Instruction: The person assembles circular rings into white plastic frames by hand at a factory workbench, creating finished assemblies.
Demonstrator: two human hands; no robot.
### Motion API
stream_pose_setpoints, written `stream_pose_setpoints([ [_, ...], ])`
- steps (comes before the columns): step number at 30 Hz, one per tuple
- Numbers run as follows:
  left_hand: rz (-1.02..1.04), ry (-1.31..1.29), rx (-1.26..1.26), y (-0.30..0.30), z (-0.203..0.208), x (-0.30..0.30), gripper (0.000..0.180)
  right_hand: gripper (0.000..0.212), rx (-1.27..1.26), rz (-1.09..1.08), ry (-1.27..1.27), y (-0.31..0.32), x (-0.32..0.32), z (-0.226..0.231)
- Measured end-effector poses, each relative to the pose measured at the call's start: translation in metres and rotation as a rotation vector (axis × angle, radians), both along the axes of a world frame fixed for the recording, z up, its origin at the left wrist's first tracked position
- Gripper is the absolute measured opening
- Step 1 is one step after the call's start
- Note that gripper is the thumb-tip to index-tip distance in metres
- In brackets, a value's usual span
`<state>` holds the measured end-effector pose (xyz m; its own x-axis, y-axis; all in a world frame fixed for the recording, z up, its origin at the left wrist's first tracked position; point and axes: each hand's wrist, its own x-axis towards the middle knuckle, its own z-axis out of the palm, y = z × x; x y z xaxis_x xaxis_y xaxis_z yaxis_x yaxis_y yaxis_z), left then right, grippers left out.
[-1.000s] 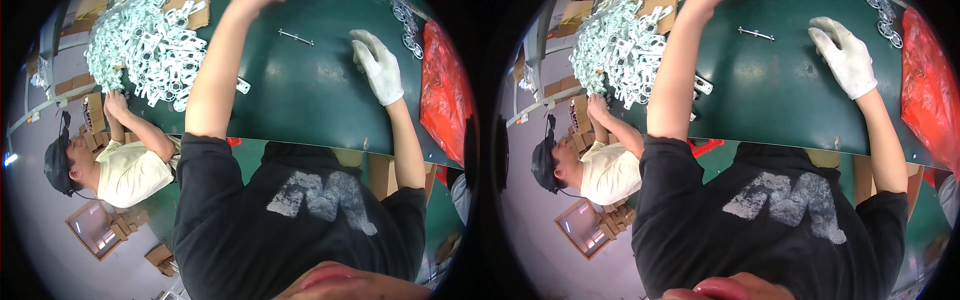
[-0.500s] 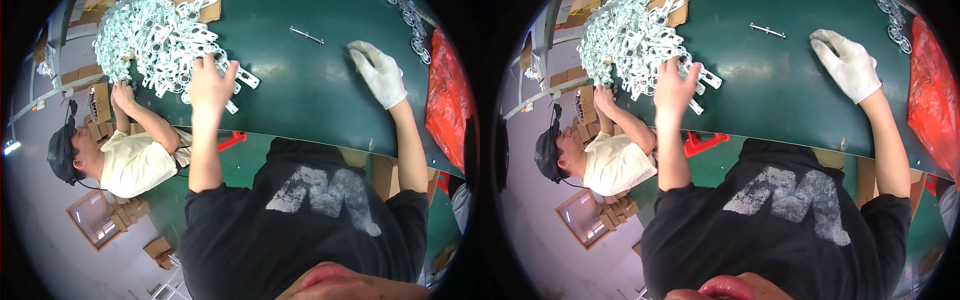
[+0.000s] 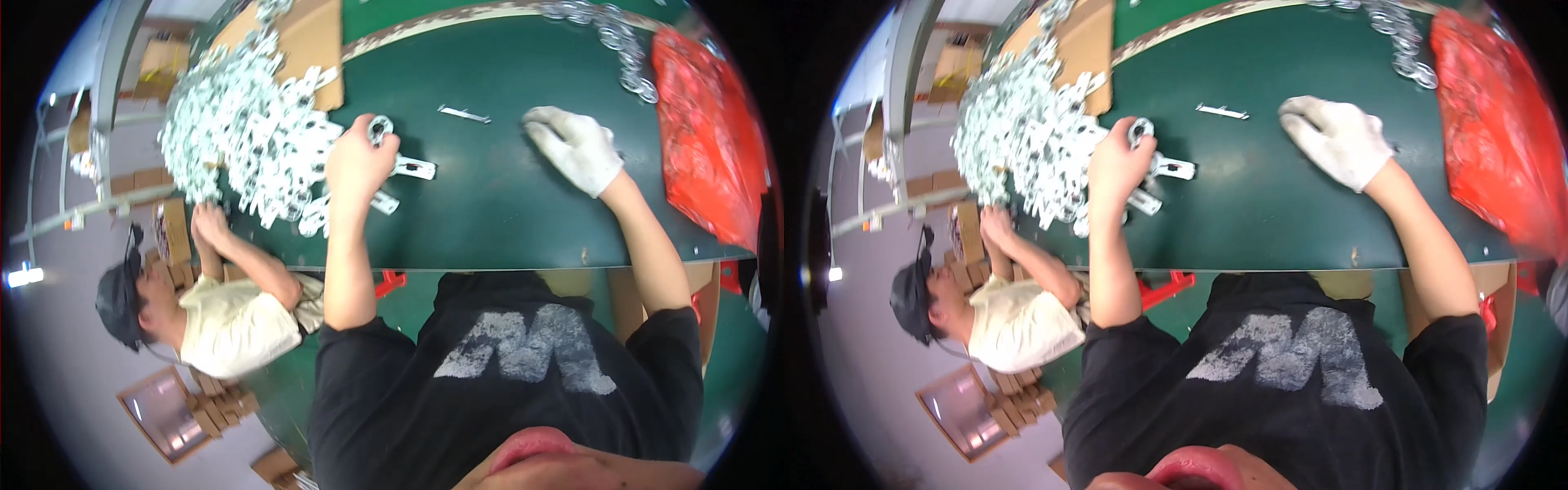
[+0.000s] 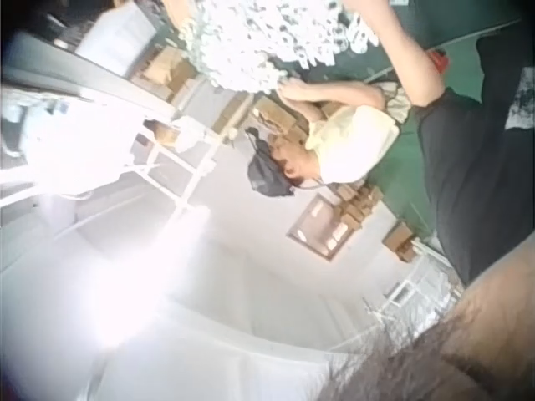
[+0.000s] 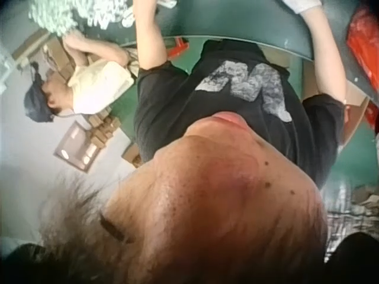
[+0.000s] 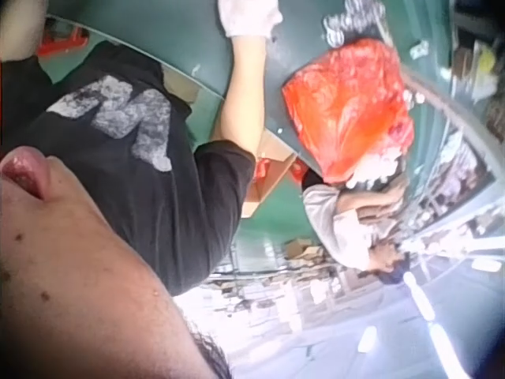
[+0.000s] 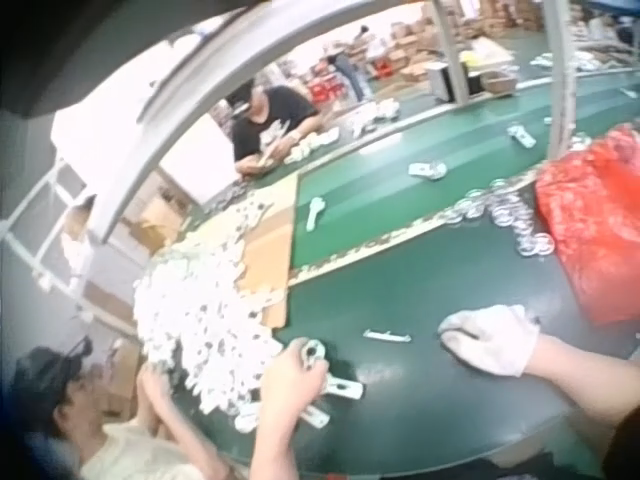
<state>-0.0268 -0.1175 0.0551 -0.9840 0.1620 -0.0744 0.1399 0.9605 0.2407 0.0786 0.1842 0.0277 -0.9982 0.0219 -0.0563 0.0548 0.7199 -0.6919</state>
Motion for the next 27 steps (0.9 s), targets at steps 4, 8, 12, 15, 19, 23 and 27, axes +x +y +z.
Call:
stream_pose_setpoints([
  [4, -0.050, -0.182, 0.640, 0.037, 0.010, -0.001, 0.044, 0.042, -0.165, 0.005, -0.071, -0.003, -0.003, 0.015],
  [8, -0.314, -0.301, 0.836, 0.125, 0.008, 0.005, 0.044, 0.060, -0.333, -0.107, 0.103, -0.002, -0.001, 0.004],
  [12, -0.512, -0.301, 0.906, 0.200, -0.017, -0.036, 0.032, 0.038, -0.443, -0.360, 0.140, 0.023, -0.016, -0.015],
  [15, -0.548, 0.261, 0.643, 0.234, -0.040, -0.091, 0.034, 0.033, -0.530, -0.504, 0.104, 0.030, -0.024, -0.002],
  [19, -0.712, 0.470, 0.343, 0.263, -0.067, -0.112, 0.050, 0.033, -0.542, -0.484, 0.159, 0.034, -0.024, -0.010],
  [23, -0.692, 0.448, 0.417, 0.255, -0.070, -0.109, 0.031, 0.034, -0.623, -0.466, 0.097, 0.036, -0.021, -0.006],
  [27, -0.713, 0.497, 0.306, 0.226, -0.063, -0.083, 0.023, 0.036, -0.528, -0.506, 0.113, 0.041, -0.020, -0.009],
])
